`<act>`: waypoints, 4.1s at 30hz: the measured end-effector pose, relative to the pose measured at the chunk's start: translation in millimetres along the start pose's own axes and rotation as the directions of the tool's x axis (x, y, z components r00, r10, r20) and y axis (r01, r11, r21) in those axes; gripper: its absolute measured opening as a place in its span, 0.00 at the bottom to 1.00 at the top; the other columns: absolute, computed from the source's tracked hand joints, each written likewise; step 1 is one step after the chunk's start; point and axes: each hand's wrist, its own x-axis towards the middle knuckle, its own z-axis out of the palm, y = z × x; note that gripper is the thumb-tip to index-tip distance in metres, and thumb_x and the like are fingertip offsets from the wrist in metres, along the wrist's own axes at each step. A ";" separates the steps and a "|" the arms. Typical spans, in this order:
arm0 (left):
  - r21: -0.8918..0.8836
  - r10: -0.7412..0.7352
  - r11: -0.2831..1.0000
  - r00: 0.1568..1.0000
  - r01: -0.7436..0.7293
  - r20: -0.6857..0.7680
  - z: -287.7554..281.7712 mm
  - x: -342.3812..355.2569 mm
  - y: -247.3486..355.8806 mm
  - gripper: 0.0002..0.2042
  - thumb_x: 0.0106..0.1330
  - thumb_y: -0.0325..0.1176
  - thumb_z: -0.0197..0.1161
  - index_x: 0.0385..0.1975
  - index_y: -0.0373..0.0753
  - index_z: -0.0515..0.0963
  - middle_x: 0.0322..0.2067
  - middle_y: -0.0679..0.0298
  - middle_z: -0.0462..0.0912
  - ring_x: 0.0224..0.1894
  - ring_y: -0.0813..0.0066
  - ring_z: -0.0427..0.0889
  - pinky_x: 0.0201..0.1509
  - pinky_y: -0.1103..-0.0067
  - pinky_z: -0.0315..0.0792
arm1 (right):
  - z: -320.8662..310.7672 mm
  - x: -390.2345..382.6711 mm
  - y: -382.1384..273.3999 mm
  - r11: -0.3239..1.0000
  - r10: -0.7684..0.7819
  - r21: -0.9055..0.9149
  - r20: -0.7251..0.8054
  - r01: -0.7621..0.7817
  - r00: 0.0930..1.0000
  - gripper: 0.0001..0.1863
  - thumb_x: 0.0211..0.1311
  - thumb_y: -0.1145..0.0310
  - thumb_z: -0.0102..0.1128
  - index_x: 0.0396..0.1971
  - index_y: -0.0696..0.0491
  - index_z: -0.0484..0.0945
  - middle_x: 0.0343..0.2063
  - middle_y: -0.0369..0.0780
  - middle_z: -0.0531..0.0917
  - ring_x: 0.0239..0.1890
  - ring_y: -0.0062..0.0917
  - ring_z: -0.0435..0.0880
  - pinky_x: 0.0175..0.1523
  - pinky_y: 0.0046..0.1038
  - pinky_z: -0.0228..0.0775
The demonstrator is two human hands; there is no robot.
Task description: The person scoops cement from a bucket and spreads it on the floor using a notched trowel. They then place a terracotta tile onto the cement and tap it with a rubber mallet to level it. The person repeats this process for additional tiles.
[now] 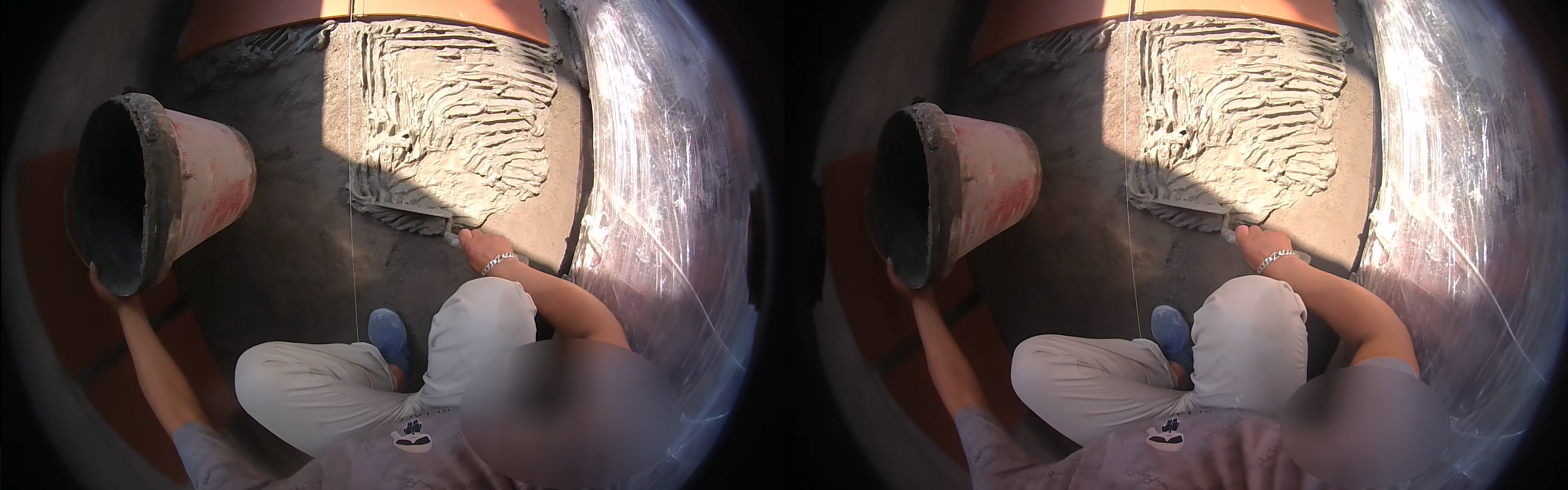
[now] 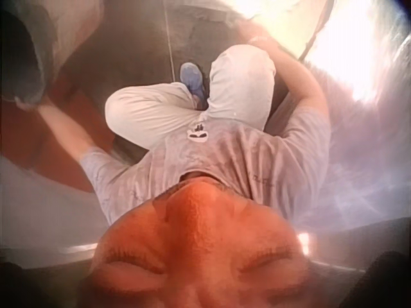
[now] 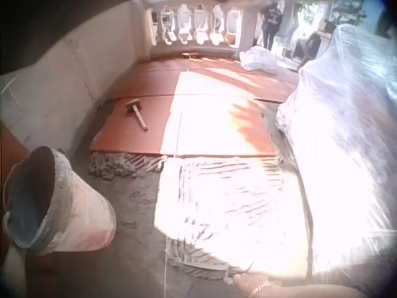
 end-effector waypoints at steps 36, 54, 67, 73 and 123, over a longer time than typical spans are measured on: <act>-0.007 -0.062 0.998 0.998 0.062 0.029 -15.9 14.6 0.6 0.31 0.68 0.50 0.48 0.64 0.31 0.63 0.63 0.53 0.69 0.63 0.54 0.70 0.67 0.61 0.63 | 21.1 -27.9 35.9 0.518 0.666 0.725 -0.009 -0.453 0.746 0.25 0.64 0.51 0.53 0.50 0.57 0.69 0.40 0.57 0.83 0.46 0.51 0.82 0.52 0.46 0.73; 0.074 -0.083 0.994 0.996 0.081 0.018 -9.1 2.7 5.0 0.37 0.66 0.54 0.50 0.67 0.31 0.59 0.65 0.51 0.64 0.66 0.51 0.65 0.68 0.59 0.60 | -66.6 27.1 60.4 0.509 0.606 0.777 -0.017 -0.371 0.795 0.22 0.65 0.59 0.52 0.52 0.60 0.74 0.45 0.56 0.82 0.51 0.48 0.82 0.54 0.42 0.73; 0.210 0.124 0.969 0.991 -0.134 0.058 -40.9 39.4 -8.6 0.33 0.69 0.55 0.48 0.62 0.32 0.64 0.59 0.53 0.71 0.58 0.55 0.72 0.62 0.62 0.67 | -138.0 98.3 107.4 0.145 0.812 0.963 0.015 -0.225 0.584 0.23 0.66 0.58 0.53 0.53 0.60 0.76 0.50 0.53 0.81 0.54 0.43 0.81 0.57 0.38 0.74; 0.070 0.100 0.993 0.992 -0.095 -0.072 -30.0 28.2 -1.5 0.28 0.63 0.48 0.59 0.61 0.41 0.71 0.63 0.51 0.68 0.62 0.44 0.69 0.58 0.46 0.66 | -198.8 175.3 161.2 0.210 0.757 0.961 -0.044 -0.180 0.652 0.17 0.61 0.60 0.60 0.39 0.59 0.83 0.34 0.46 0.87 0.33 0.31 0.88 0.43 0.35 0.80; 0.199 0.063 0.977 0.995 -0.077 0.074 -55.4 56.6 -2.1 0.30 0.69 0.51 0.53 0.61 0.32 0.66 0.60 0.52 0.71 0.58 0.52 0.73 0.62 0.61 0.67 | 96.2 -39.8 88.3 0.198 0.882 0.826 0.085 -0.528 0.463 0.17 0.65 0.60 0.56 0.45 0.55 0.68 0.42 0.54 0.83 0.45 0.49 0.83 0.50 0.46 0.75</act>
